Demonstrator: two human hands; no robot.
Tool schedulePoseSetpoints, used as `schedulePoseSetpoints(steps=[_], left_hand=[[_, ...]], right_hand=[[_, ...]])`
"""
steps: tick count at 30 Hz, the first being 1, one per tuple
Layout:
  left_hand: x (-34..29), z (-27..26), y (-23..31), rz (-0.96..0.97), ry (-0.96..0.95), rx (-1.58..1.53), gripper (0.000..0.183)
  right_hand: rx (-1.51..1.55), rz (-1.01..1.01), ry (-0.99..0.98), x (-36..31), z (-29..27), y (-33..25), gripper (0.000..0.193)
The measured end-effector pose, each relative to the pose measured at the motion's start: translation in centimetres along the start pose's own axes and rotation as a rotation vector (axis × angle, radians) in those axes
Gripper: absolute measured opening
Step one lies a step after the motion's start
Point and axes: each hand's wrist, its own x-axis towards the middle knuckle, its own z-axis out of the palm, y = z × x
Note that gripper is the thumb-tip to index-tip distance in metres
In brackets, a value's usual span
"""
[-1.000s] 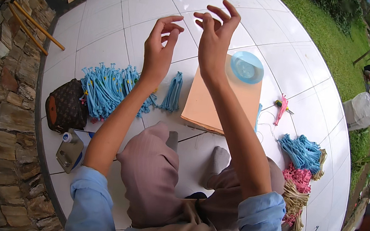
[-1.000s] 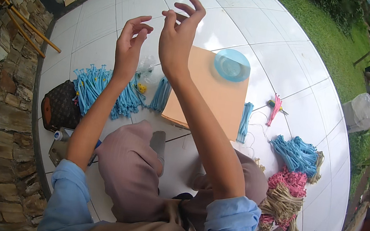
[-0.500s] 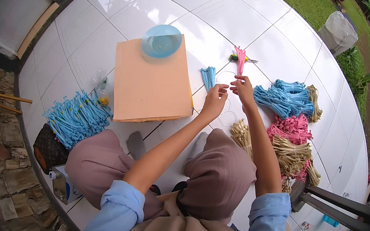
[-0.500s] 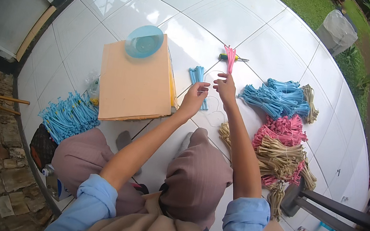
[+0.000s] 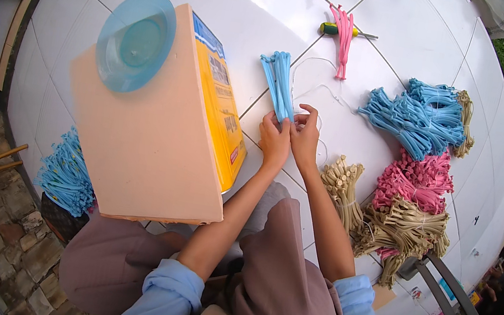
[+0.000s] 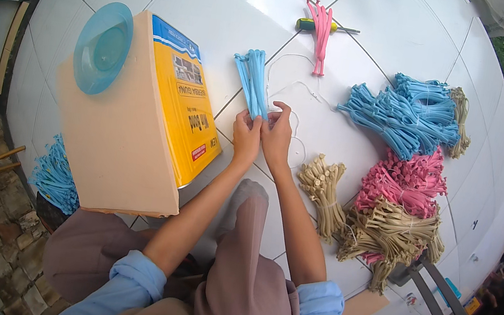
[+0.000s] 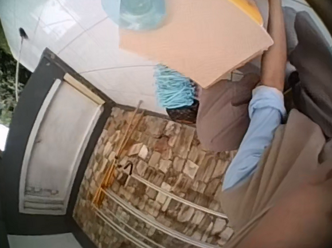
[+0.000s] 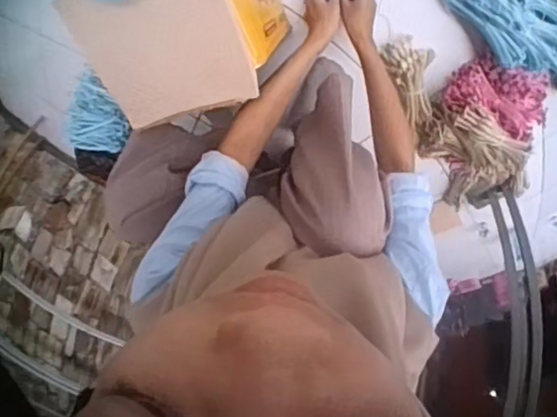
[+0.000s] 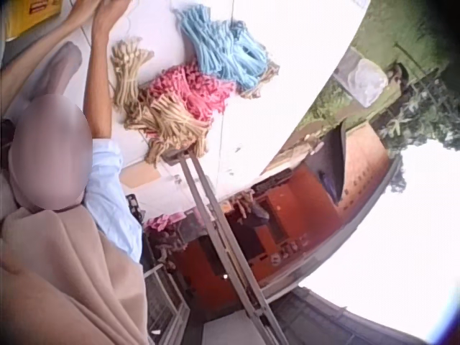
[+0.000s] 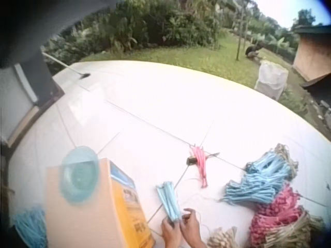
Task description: The person applies a clear liquid from a small bowl to blue fabric strips using their finger and then bundles the strips together.
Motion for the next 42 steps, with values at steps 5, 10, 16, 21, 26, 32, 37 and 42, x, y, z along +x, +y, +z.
schedulePoseSetpoints(steps=[5, 10, 16, 21, 26, 32, 37, 42], left_hand=[[1.1, -1.1, 1.7, -0.147, -0.044, -0.331, 0.038], [0.6, -2.2, 2.6, -0.046, -0.116, -0.095, 0.031], [-1.7, -3.0, 8.0, -0.075, -0.206, -0.159, 0.035], [-1.3, -4.3, 7.6, 0.054, -0.263, -0.196, 0.038], [-2.4, -5.0, 5.5, 0.221, -0.311, -0.069, 0.037], [-4.8, -5.1, 6.4, 0.345, -0.289, -0.003, 0.040], [-3.1, -5.9, 6.3, 0.513, 0.086, 0.254, 0.036], [-1.1, -4.6, 9.0, 0.206, -0.414, -0.176, 0.048]], right_hand=[[0.087, -0.054, 0.023, -0.1, -1.7, -3.8, 0.041], [0.082, -0.200, 0.239, 1.2, -5.4, -6.4, 0.038], [-0.490, -0.241, 0.247, 0.0, -7.7, -2.3, 0.051], [0.389, 0.206, 0.016, -2.9, -6.3, -5.5, 0.046], [0.551, 0.477, -0.145, 0.2, -4.4, -8.1, 0.083], [0.618, 0.338, -0.122, 2.7, -4.0, -7.5, 0.084], [0.657, 0.257, -0.105, 0.9, -5.2, -9.8, 0.073], [0.594, 0.205, -0.120, 0.1, -5.1, -8.0, 0.069]])
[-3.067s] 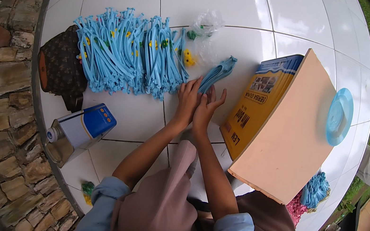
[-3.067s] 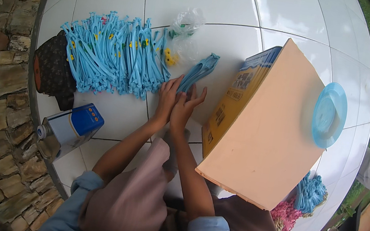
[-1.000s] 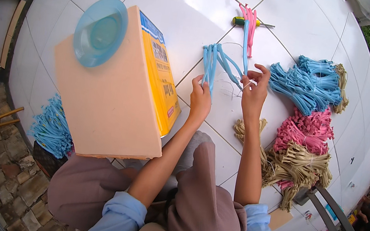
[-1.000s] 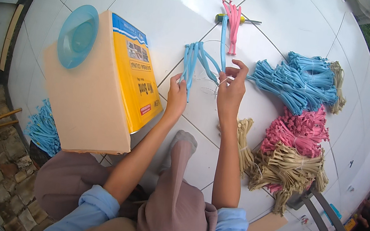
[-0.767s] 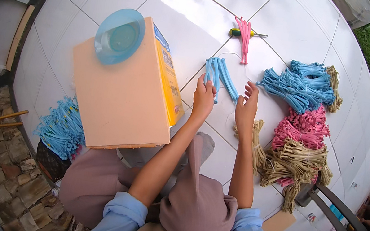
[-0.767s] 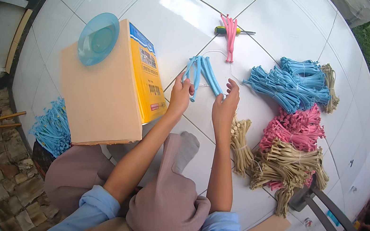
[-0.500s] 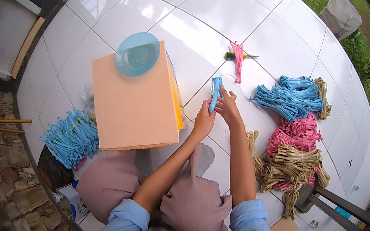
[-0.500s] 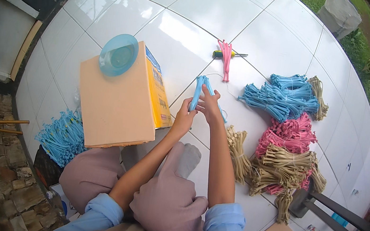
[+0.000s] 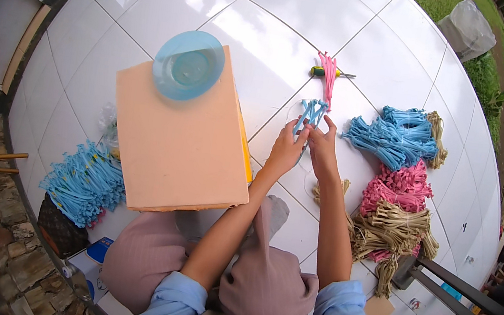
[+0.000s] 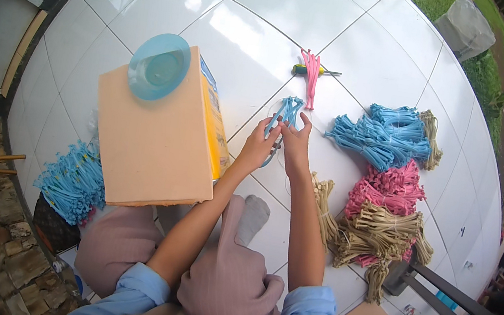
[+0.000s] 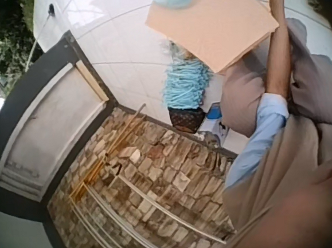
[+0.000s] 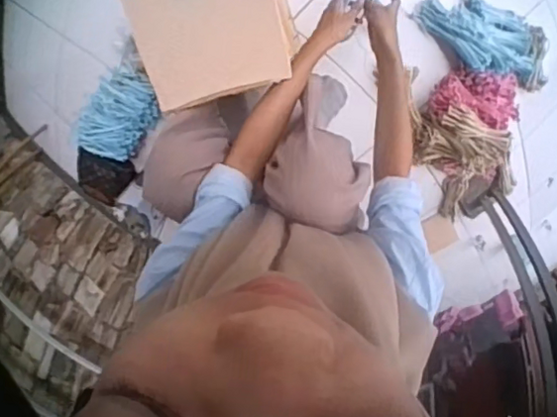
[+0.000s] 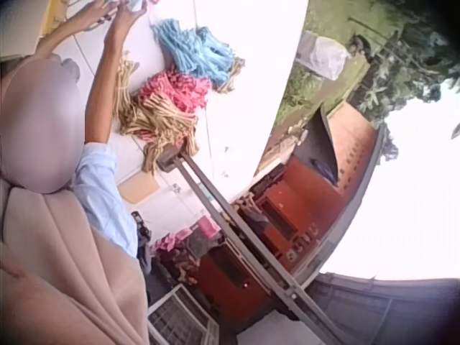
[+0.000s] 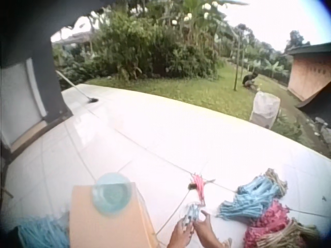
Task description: The person applies a clear liquid from a small bowl to blue fabric strips using their finger and then bundles the strips together.
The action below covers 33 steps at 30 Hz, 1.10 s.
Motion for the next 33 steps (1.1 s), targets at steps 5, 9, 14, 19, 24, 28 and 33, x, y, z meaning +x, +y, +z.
schedulePoseSetpoints(steps=[5, 9, 14, 19, 24, 28, 33], left_hand=[[0.5, 0.3, -0.8, -0.096, 0.064, 0.011, 0.043], [-0.5, -0.5, -1.6, -0.129, 0.013, 0.132, 0.034], [-1.4, 0.0, -2.0, 0.037, -0.070, 0.128, 0.040], [-3.2, 0.0, 0.3, -0.101, 0.029, 0.195, 0.042], [-3.5, -0.3, 2.3, -0.073, 0.088, 0.365, 0.046], [-3.8, 0.0, 4.8, -0.091, 0.085, 0.368, 0.043], [-3.8, -2.8, 5.9, -0.067, 0.143, 0.392, 0.042]], right_hand=[[0.239, 0.052, 0.001, -0.2, 0.0, -0.1, 0.073], [0.230, 0.291, -0.054, 1.7, 1.4, -1.4, 0.073], [0.563, 0.440, -0.158, 7.9, -1.0, 0.2, 0.040], [0.764, 0.486, 0.096, 8.1, 1.5, -0.8, 0.006], [0.762, 0.403, 0.123, 10.5, 1.7, 1.5, 0.007], [0.736, 0.255, 0.083, 12.0, 1.8, 1.2, 0.010], [0.528, 0.224, 0.071, 12.3, 6.2, 0.3, 0.012]])
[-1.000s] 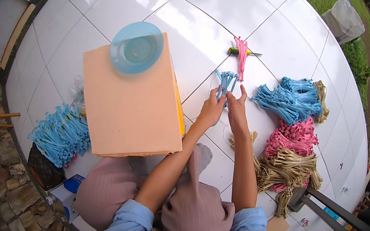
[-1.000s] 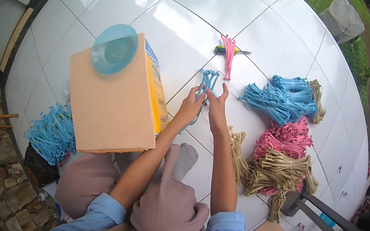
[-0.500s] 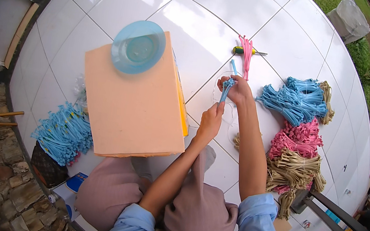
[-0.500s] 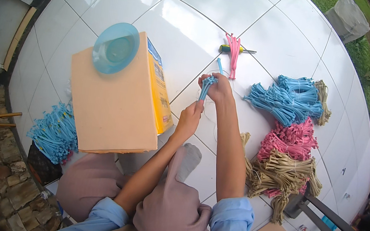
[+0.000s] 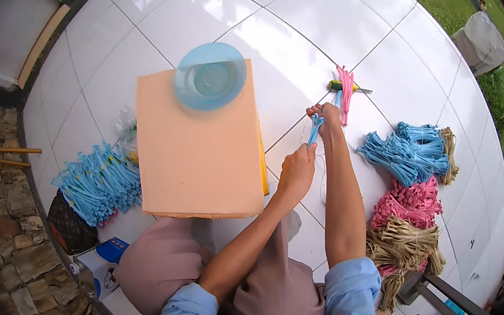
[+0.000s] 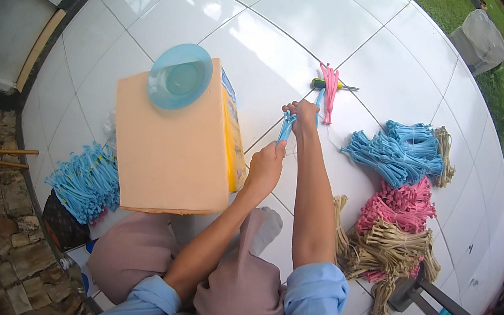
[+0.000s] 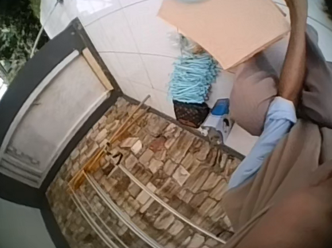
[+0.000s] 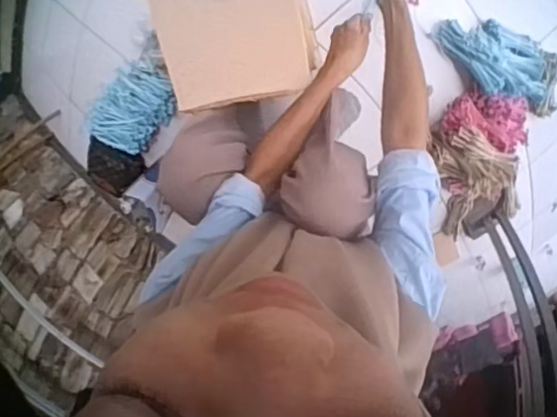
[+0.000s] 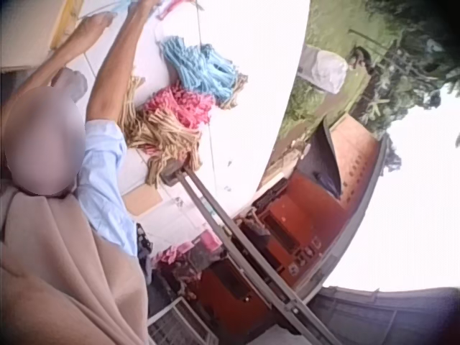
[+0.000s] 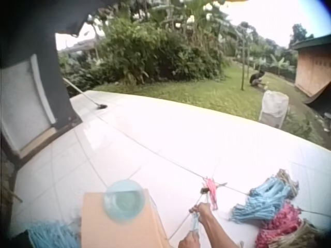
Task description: The person applies a clear liquid from a small bowl to blue fabric strips using their finger and then bundles the strips together.
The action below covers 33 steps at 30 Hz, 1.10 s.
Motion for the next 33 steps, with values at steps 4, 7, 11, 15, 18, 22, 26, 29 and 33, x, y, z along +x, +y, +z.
schedulePoseSetpoints(steps=[4, 7, 11, 15, 18, 22, 26, 29, 33], left_hand=[[-4.2, 2.5, 5.7, 0.137, -0.044, -0.256, 0.041], [-2.4, -0.3, 4.3, 0.031, 0.009, -0.267, 0.039], [-1.4, 0.2, 5.0, 0.035, -0.026, -0.427, 0.039], [-0.5, 0.8, 4.0, 0.061, -0.055, -0.508, 0.037], [-0.2, 0.1, 3.2, 0.178, -0.033, -0.402, 0.033], [-1.6, -0.2, 5.2, 0.364, -0.077, -0.431, 0.017], [-1.5, -0.7, 3.8, 0.548, 0.189, -0.188, 0.019], [-1.5, -1.6, 5.9, 0.585, 0.080, -0.169, 0.031], [-2.3, -2.7, 7.0, 0.508, -0.054, -0.142, 0.043]], right_hand=[[-0.022, -0.140, -0.014, 3.8, -11.7, -11.4, 0.066], [-0.424, -0.219, 0.053, 0.3, -4.6, -4.9, 0.083], [-0.964, -0.210, 0.088, -5.1, -5.0, -5.3, 0.085], [-0.870, -0.386, -0.122, -11.5, -3.8, -5.8, 0.079], [-0.505, -0.382, -0.451, -17.6, 0.2, -5.6, 0.063], [-0.672, -0.744, -0.360, -19.8, 0.8, -8.5, 0.067], [-0.669, -0.876, -0.371, -23.3, 3.0, -10.1, 0.064], [-0.644, -1.007, -0.334, -25.8, 3.1, -11.4, 0.062], [-0.527, -1.157, -0.316, -30.9, 4.3, -14.3, 0.052]])
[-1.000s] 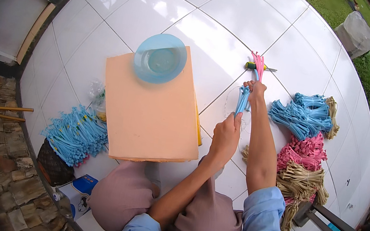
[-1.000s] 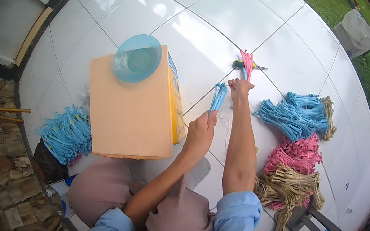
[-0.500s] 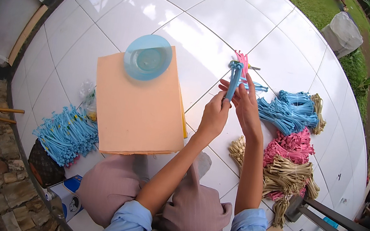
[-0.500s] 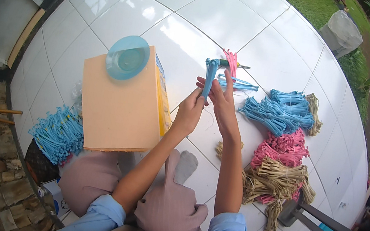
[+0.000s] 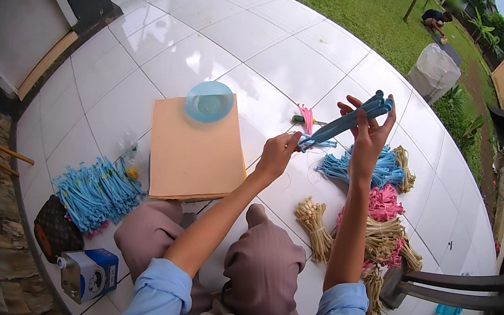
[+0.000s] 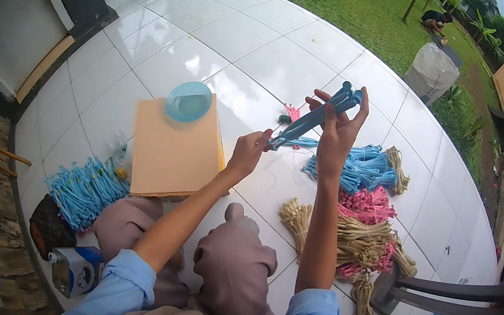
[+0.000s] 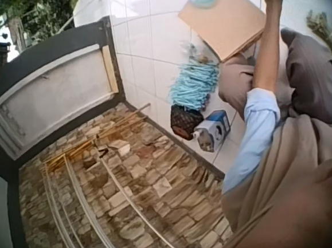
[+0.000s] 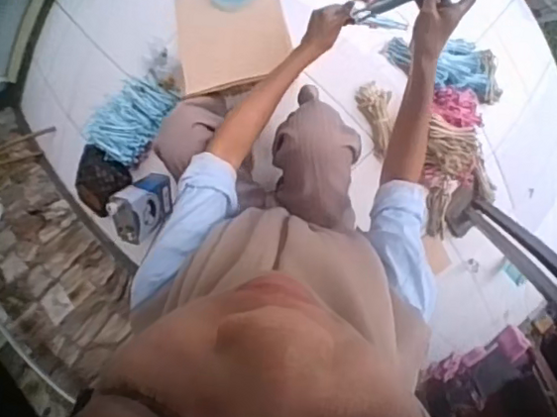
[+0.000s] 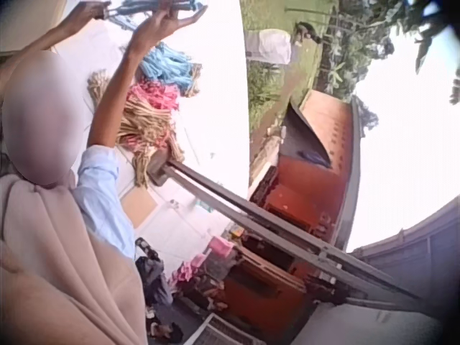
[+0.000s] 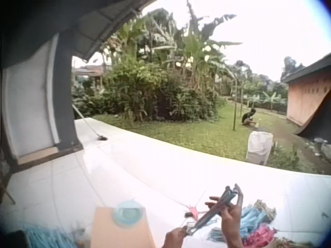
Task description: The person applies a clear liquid from a small bowl to blue fabric strips using their finger and then bundles the strips together.
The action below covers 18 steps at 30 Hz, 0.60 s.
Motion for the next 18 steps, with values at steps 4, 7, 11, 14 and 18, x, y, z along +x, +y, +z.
schedulePoseSetpoints(steps=[4, 7, 11, 14, 18], left_hand=[[-0.8, -4.5, -0.7, -0.007, -0.437, 0.582, 0.039], [-1.5, -9.3, 2.1, 0.004, -0.536, 0.583, 0.039], [-4.4, -13.4, 8.3, 0.146, -0.205, -0.223, 0.053], [-7.8, -15.4, 11.3, 0.261, -0.207, -0.222, 0.044], [-10.2, -17.8, 10.4, 0.328, 0.123, 0.074, 0.030]], right_hand=[[0.093, -0.095, -0.012, 0.1, 1.6, -5.6, 0.050], [0.080, -0.067, -0.130, -0.7, 3.8, -8.7, 0.057], [0.137, -0.021, -0.238, -2.5, 6.6, -10.5, 0.060], [0.192, 0.012, -0.353, -4.0, 10.3, -9.3, 0.060], [0.095, 0.040, -0.304, -6.4, 14.6, -6.1, 0.056]])
